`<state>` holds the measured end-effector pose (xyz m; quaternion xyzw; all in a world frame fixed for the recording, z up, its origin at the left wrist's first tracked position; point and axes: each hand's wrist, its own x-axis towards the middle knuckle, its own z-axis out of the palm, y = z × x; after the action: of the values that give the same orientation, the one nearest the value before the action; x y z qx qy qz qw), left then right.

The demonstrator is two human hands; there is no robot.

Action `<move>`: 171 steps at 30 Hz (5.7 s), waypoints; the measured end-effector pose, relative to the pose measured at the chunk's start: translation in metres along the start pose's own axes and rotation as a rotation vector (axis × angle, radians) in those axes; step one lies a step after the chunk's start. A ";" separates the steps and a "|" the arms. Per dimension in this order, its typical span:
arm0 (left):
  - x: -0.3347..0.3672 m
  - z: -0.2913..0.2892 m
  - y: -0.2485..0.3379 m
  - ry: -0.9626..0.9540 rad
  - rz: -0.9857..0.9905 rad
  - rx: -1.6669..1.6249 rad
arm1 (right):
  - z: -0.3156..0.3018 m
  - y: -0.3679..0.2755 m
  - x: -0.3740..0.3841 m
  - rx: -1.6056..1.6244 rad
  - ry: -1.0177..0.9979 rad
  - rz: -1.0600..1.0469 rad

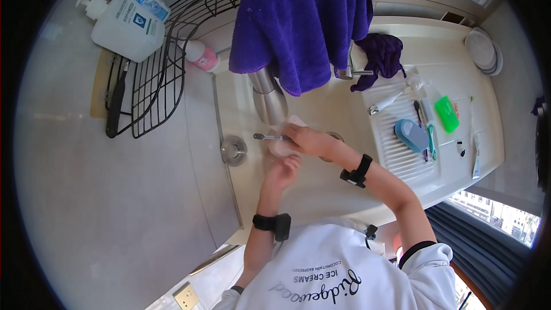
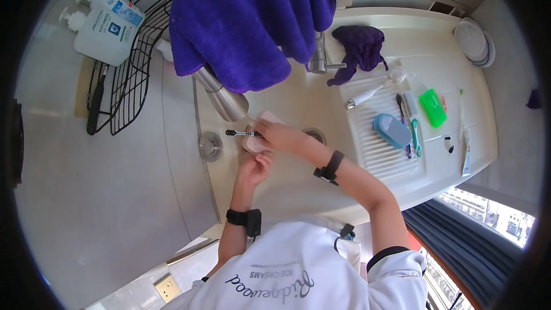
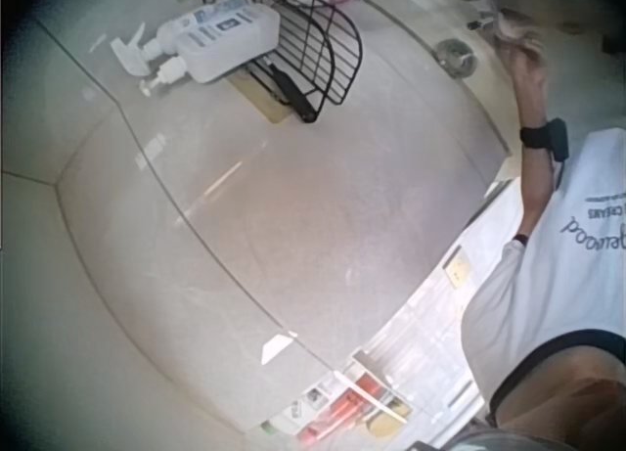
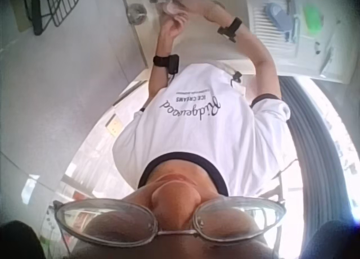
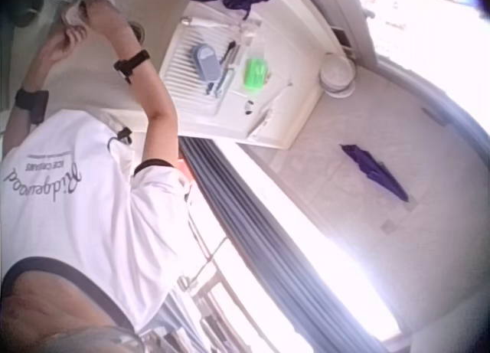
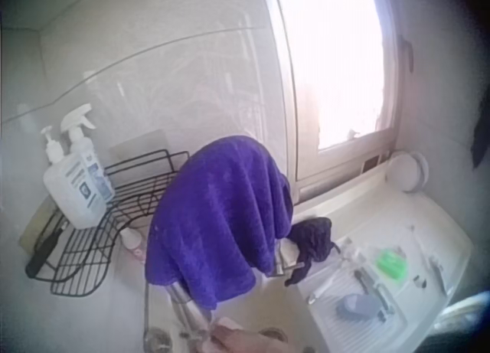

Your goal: The person scrubs the inside of a small pink plastic container with a toothbrush under running water, rinses it, and places it on a wall-mounted wire rack. The person then picks up a green lid and places it on the container.

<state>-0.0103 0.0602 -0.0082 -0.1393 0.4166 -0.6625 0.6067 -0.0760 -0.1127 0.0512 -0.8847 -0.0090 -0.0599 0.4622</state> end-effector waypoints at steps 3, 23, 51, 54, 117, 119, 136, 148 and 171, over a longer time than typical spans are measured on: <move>-0.001 0.002 -0.002 0.012 0.009 0.022 | -0.003 0.003 0.003 0.044 -0.052 -0.010; 0.005 -0.008 -0.008 0.103 0.157 0.136 | 0.015 -0.006 0.002 -0.322 -0.003 0.097; 0.005 0.039 -0.025 -0.028 0.120 0.206 | 0.020 0.000 -0.006 0.439 0.540 0.370; 0.005 0.036 -0.019 -0.050 0.137 0.271 | 0.024 -0.007 0.000 0.443 0.535 0.397; 0.010 0.028 -0.016 0.023 0.192 0.288 | 0.016 -0.012 0.000 0.305 0.478 0.413; 0.014 0.029 -0.019 0.026 0.267 0.366 | 0.021 -0.004 0.001 0.356 0.519 0.468; 0.014 0.022 -0.018 0.199 0.768 0.802 | 0.055 0.004 0.011 1.211 0.703 0.643; 0.009 0.037 -0.021 -0.023 0.445 0.442 | 0.043 0.012 0.013 0.648 0.471 0.459; 0.012 0.045 -0.006 0.309 0.983 1.385 | 0.020 0.019 0.012 2.061 0.243 0.727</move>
<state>0.0143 0.0311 0.0197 0.5497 0.0099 -0.4410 0.7094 -0.0611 -0.1073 0.0257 -0.0126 0.2520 0.0295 0.9672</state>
